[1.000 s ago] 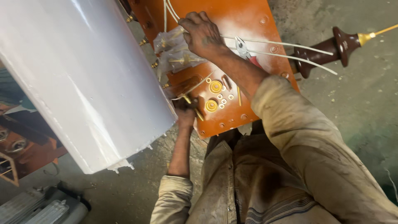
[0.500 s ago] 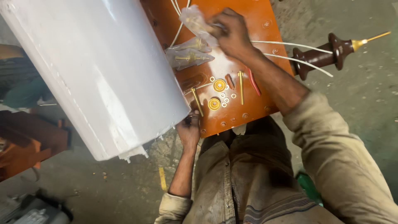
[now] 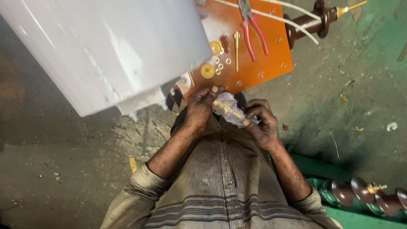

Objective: The person works on an orange transformer unit on the factory floor, using red-handled pliers to cut and route white wires inside the open tank. They then fit brass fittings and hardware onto the transformer's top plate, unwrap a plastic-wrapped brass part, and thread it into place inside the tank.

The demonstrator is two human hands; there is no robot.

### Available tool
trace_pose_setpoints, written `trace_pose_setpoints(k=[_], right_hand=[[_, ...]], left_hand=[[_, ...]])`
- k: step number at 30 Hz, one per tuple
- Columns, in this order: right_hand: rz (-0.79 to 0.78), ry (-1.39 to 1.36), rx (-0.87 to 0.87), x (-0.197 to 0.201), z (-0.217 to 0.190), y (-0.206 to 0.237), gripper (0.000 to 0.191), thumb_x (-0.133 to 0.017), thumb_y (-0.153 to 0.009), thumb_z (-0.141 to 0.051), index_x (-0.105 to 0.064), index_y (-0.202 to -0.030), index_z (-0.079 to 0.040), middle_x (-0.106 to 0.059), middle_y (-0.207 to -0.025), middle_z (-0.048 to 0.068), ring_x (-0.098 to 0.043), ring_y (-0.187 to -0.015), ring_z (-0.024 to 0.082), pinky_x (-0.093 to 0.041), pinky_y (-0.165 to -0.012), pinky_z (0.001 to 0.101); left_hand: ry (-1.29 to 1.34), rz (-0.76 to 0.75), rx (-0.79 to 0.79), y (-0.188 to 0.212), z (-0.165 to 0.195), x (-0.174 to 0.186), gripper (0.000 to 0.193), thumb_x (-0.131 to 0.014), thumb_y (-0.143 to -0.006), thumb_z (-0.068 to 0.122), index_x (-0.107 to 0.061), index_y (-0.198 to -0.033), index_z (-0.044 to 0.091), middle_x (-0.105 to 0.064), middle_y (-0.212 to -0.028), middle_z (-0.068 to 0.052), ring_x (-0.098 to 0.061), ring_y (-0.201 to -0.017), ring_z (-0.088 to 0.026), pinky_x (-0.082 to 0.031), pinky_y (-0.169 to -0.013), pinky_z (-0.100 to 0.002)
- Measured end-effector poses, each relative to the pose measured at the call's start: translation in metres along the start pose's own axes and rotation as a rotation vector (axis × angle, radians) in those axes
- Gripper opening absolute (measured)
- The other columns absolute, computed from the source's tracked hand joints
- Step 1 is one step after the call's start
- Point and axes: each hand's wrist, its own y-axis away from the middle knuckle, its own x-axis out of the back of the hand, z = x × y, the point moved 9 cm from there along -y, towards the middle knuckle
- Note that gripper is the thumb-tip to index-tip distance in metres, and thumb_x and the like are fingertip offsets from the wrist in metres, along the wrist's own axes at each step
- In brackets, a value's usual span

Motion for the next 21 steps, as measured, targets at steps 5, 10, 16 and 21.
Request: trace_pose_setpoints(k=[5,10,16,21], right_hand=[[-0.074,0.181,-0.379,-0.042,0.031,0.023,0.045,-0.087,-0.076,-0.011,-0.059,-0.111,-0.002,-0.067,-0.096,0.004,-0.062,-0.089,0.012,-0.054,-0.08,0.0296],[-0.13,0.29,-0.296,-0.063,0.016,0.032,0.029,-0.081,-0.086,-0.007,-0.067,-0.111,-0.003,-0.077,-0.1,0.009,-0.072,-0.093,0.013,-0.059,-0.081,0.0303],[-0.195,0.392,-0.303,-0.089,-0.004,0.021,0.035,-0.078,-0.089,-0.009,-0.065,-0.121,-0.003,-0.077,-0.108,0.016,-0.076,-0.099,0.023,-0.058,-0.084,0.0354],[-0.353,0.542,-0.093,-0.113,-0.03,0.01,0.056,-0.069,-0.089,-0.009,-0.052,-0.141,0.003,-0.066,-0.125,0.028,-0.066,-0.111,0.046,-0.053,-0.092,0.05]], left_hand=[[-0.124,-0.186,-0.051,0.03,0.001,0.008,0.042,-0.069,-0.099,0.033,-0.069,-0.126,0.001,-0.076,-0.114,-0.009,-0.07,-0.105,-0.016,-0.058,-0.092,-0.031],[-0.949,-0.316,-0.063,0.049,0.014,0.034,0.047,-0.085,-0.082,0.03,-0.072,-0.118,0.004,-0.076,-0.106,-0.008,-0.071,-0.096,-0.013,-0.057,-0.083,-0.03],[-0.541,0.034,-0.201,0.066,0.002,0.063,0.023,-0.078,-0.095,0.023,-0.078,-0.102,0.002,-0.079,-0.093,-0.012,-0.067,-0.084,-0.014,-0.055,-0.075,-0.033],[-0.574,0.219,-0.494,0.076,0.006,0.08,0.021,-0.071,-0.097,0.02,-0.072,-0.107,0.001,-0.072,-0.093,-0.004,-0.065,-0.087,-0.009,-0.052,-0.077,-0.028]])
